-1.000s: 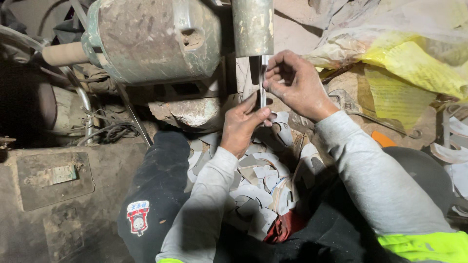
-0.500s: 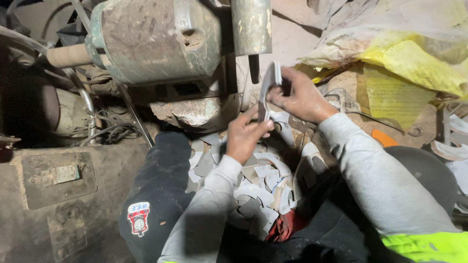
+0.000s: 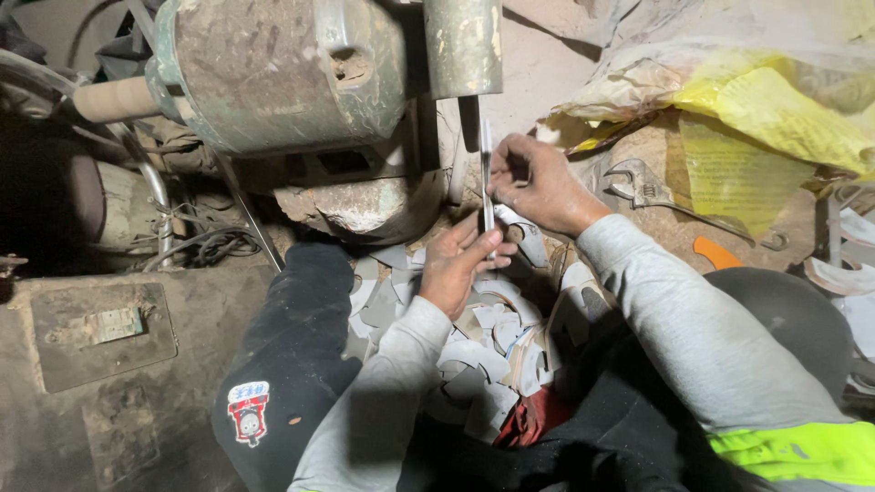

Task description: The person sits on the floor and repeatedly presses curved shoe sole pieces against a vertical grinding wheel to smooth their edges. The person handles the parts one at a time, rotating them to grind different sides, and places finished pieces into a pile on the lap.

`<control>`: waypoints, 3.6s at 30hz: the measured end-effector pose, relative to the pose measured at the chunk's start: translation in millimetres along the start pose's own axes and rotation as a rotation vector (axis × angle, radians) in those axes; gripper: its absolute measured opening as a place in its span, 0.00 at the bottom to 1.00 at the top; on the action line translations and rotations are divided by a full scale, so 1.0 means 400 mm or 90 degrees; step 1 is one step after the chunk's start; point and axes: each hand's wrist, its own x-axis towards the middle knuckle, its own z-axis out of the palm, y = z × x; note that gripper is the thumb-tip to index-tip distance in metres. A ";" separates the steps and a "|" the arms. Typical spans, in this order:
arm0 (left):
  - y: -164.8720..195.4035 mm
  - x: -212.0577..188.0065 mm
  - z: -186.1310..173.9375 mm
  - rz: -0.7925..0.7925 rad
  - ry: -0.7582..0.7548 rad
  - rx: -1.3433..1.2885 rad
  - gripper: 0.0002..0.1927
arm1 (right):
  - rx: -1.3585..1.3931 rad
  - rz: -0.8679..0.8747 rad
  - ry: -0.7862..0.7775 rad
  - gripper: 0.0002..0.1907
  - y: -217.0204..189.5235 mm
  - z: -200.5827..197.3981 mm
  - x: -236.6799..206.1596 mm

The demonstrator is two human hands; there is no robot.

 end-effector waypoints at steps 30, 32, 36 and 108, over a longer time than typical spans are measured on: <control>0.143 0.070 0.037 0.120 -0.062 0.088 0.27 | 0.079 -0.073 0.066 0.10 -0.099 -0.063 0.040; 0.148 0.068 0.039 0.112 -0.069 0.072 0.27 | 0.079 -0.073 0.065 0.10 -0.101 -0.061 0.044; 0.149 0.067 0.033 0.092 -0.062 0.056 0.28 | 0.087 -0.068 0.067 0.10 -0.099 -0.050 0.045; 0.068 0.014 0.064 0.016 0.017 0.140 0.21 | 0.098 0.104 -0.026 0.09 -0.080 -0.126 0.067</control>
